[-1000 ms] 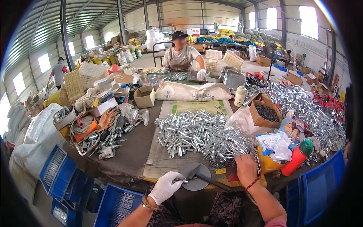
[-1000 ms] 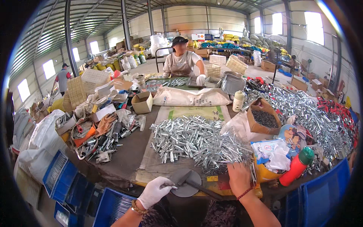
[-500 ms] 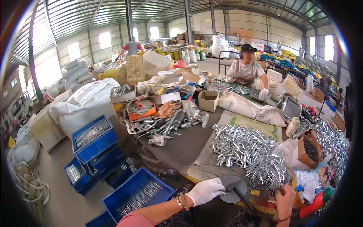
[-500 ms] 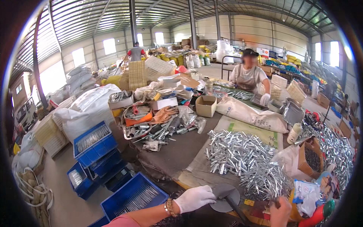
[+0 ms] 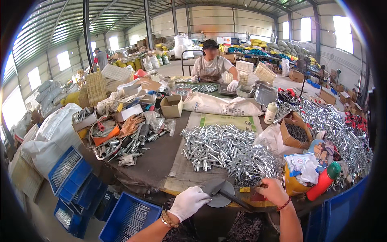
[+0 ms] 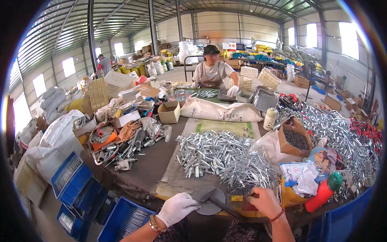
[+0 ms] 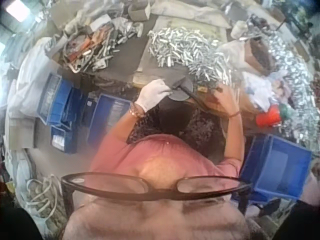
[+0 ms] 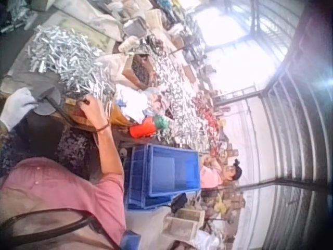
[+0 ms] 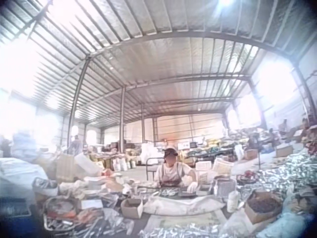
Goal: The person assembles small metal components by hand, using a hammer and a jig.
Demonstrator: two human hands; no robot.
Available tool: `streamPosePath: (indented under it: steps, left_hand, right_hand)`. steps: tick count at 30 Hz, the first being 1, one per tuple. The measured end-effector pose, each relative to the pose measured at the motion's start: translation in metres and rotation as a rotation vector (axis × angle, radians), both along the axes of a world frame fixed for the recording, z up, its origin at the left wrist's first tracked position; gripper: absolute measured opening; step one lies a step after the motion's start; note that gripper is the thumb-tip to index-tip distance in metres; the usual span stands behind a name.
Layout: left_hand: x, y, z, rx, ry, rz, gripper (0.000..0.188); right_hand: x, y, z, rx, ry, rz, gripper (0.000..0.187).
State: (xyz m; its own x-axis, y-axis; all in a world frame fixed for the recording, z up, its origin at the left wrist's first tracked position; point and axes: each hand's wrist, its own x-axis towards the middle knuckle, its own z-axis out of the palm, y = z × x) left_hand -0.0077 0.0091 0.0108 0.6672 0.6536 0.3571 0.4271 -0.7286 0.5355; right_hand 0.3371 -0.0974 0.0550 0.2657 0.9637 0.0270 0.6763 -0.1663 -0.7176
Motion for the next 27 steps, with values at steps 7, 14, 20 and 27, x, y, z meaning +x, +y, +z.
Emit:
streamPosePath:
  steps: [7,14,20,27]
  left_hand:
    - [0.002,-0.009,0.002,0.029,-0.041,-0.006,0.015]
    - [0.0,0.005,0.0,0.027,-0.128,-0.021,0.015]
    - [0.004,0.004,0.001,-0.036,-0.138,0.004,0.015]
    - [-0.001,0.0,-0.004,-0.036,-0.113,0.004,0.014]
  right_hand:
    - [-0.025,-0.011,-0.03,0.304,-0.004,0.012,0.016]
    - [-0.099,-0.005,-0.003,0.401,-0.403,0.354,0.012]
    - [-0.116,0.005,-0.022,0.416,-0.449,0.32,0.008]
    - [-0.123,0.007,-0.029,0.436,-0.517,0.31,0.006]
